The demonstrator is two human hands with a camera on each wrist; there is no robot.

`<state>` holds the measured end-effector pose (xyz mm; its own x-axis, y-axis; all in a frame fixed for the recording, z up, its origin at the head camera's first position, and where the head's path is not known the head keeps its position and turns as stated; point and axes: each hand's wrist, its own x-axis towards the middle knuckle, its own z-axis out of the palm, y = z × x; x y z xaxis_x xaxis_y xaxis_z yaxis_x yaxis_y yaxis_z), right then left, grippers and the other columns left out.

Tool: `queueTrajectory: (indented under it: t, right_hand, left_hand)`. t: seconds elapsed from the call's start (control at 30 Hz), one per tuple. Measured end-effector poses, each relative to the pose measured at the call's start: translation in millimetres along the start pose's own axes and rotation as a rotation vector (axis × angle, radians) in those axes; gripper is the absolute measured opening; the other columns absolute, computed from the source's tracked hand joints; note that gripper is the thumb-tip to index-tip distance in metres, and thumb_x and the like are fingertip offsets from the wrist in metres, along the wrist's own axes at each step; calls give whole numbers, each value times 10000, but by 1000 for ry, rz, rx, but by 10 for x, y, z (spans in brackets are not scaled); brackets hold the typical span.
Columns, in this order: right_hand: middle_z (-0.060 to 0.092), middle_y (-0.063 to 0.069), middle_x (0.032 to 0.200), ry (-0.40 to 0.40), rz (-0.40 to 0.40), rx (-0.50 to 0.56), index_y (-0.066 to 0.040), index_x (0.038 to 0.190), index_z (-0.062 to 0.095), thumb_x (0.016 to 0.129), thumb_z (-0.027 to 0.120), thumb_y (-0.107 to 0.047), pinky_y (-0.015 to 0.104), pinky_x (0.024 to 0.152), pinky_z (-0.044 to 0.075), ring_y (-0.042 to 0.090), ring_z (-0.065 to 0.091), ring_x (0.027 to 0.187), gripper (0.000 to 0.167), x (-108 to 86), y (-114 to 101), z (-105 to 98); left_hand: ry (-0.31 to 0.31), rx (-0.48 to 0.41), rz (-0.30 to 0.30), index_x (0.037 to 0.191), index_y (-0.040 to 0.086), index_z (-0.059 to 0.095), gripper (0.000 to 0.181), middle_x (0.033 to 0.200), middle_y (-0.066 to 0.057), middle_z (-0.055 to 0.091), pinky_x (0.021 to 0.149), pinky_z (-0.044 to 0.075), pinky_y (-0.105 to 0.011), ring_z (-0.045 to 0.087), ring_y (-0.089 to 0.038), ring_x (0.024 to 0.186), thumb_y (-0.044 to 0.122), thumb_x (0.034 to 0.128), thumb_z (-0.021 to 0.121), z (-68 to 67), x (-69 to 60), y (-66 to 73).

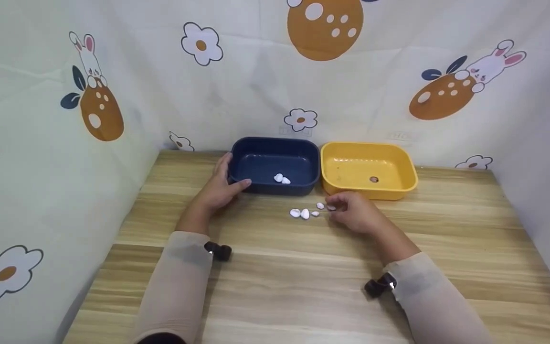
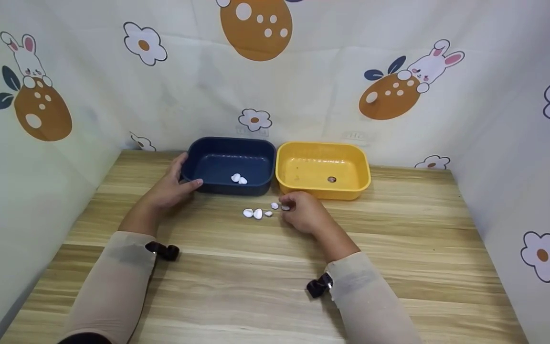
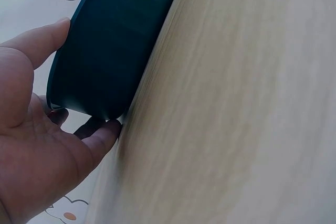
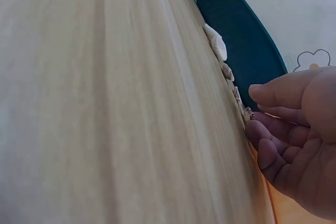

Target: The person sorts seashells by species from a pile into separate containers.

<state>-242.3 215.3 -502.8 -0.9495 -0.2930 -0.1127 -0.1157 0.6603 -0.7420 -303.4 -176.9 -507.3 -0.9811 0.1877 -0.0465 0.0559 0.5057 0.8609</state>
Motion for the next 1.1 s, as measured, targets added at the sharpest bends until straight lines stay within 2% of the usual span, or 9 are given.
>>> queueTrajectory:
  t: [0.23, 0.5, 0.67, 0.87, 1.1]
  right_hand:
    - [789, 114, 1225, 14, -41, -68, -32, 1271, 764, 928, 751, -64, 483, 1070, 560, 257, 712, 1145, 345, 17, 31, 19]
    - [797, 74, 1052, 8, -59, -112, -62, 1119, 814, 873, 731, -4, 386, 928, 559, 196, 679, 966, 267, 15, 22, 18]
    - [792, 57, 1006, 2, -40, -133, -74, 1078, 819, 886, 749, -31, 377, 902, 565, 181, 671, 926, 209, 8, 12, 11]
    - [785, 42, 984, -1, -31, -140, -90, 1048, 820, 913, 769, -66, 389, 910, 568, 181, 674, 922, 146, -8, -9, 0]
    - [762, 25, 964, -8, -24, -105, -106, 1048, 817, 914, 758, -49, 331, 854, 539, 168, 650, 907, 157, -23, -69, -53]
  left_hand:
    - [-4, -28, 2, 1736, 185, 80, 1044, 1824, -67, 11, 1386, 93, -522, 55, -318, 1697, 411, 982, 767, 6, -9, 19]
    - [-2, -28, -6, 1736, 189, 84, 1050, 1825, -56, 16, 1386, 94, -520, 61, -311, 1697, 430, 977, 768, 5, -18, 34]
    - [-2, -23, -5, 1736, 176, 83, 1049, 1825, -65, 20, 1386, 97, -517, 65, -314, 1697, 430, 979, 764, 1, -20, 33]
    - [-1, -23, 4, 1735, 151, 79, 1042, 1825, -75, 16, 1387, 87, -516, 54, -315, 1698, 403, 988, 760, 7, -9, 22]
    - [-5, -28, -15, 1737, 181, 66, 1035, 1826, -48, 4, 1386, 93, -522, 56, -308, 1698, 395, 994, 754, 5, 6, 6]
